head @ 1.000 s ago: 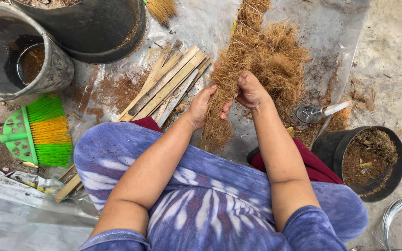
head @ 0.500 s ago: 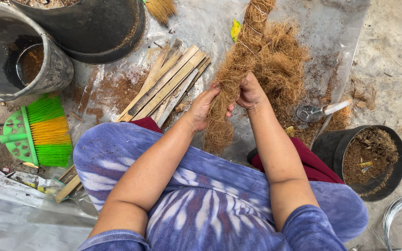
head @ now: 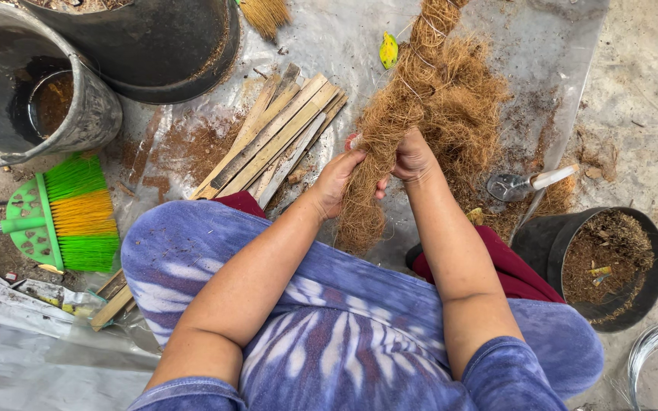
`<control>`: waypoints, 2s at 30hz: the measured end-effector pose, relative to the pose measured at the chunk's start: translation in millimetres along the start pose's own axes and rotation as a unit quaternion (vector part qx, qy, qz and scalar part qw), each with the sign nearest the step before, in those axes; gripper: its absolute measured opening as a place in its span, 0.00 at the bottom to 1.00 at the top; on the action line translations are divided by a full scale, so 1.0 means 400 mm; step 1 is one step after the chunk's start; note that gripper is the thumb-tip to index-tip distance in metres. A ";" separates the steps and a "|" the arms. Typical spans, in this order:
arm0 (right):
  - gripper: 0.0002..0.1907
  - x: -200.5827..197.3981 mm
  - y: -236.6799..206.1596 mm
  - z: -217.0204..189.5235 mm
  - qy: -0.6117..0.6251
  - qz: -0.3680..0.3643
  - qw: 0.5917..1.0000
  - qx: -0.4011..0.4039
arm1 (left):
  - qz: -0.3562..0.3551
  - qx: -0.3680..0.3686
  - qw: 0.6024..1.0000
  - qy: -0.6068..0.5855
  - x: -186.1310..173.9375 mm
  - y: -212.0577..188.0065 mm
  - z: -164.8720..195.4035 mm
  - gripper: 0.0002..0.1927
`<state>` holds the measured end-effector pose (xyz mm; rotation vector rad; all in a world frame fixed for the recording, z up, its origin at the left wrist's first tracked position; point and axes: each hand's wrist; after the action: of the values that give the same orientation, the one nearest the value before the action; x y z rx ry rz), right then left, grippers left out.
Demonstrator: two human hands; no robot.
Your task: The person sits on the floor and assembles a broom by hand. They gather coconut coir, spray it with water, wrap it around a wooden handle, and secure it with wire.
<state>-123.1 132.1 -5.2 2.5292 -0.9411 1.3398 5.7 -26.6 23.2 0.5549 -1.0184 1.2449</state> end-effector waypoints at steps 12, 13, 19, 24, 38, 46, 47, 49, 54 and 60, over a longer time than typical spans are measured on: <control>0.10 0.039 0.011 -0.021 -0.047 0.020 0.999 -0.002 | 0.108 0.121 0.985 0.065 -0.011 0.020 -0.020 0.22; 0.09 0.044 0.013 -0.017 -0.019 0.012 1.000 -0.001 | 0.114 0.125 0.984 0.059 -0.013 0.022 -0.022 0.21; 0.07 0.095 0.019 -0.006 -0.069 0.194 0.978 0.022 | 0.187 0.211 0.950 0.138 -0.014 0.035 -0.038 0.21; 0.08 0.131 0.006 -0.023 -0.130 0.083 0.987 -0.043 | 0.245 0.248 0.918 0.190 -0.033 0.042 -0.033 0.21; 0.08 0.193 0.013 0.006 -0.280 0.185 0.928 -0.161 | 0.276 0.366 0.840 0.291 0.066 -0.010 0.063 0.23; 0.03 0.226 0.000 0.029 -0.363 0.177 0.893 -0.197 | 0.155 0.451 0.505 0.719 0.214 -0.075 0.081 0.32; 0.03 0.230 -0.002 0.034 -0.390 0.181 0.880 -0.202 | 0.163 0.428 0.494 0.739 0.216 -0.067 0.075 0.35; 0.03 0.234 -0.003 0.044 -0.373 0.187 0.890 -0.184 | 0.202 0.420 0.513 0.721 0.197 -0.041 0.083 0.37; 0.05 0.233 -0.004 0.065 -0.330 0.169 0.914 -0.162 | 0.261 0.354 0.591 0.676 0.132 -0.014 0.083 0.42; 0.08 0.221 -0.002 0.059 -0.285 0.127 0.942 -0.125 | 0.179 0.386 0.824 0.373 0.065 0.020 0.093 0.38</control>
<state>-69.6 82.6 50.2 2.6916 -1.4711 0.4586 -14.3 -41.7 62.1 0.4104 0.1051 2.0065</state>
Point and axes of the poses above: each hand's wrist, its own y-axis towards the middle knuckle, its own x-axis out of the palm, z = x × y, and after that the axes turned 2 degrees about x, right-handed
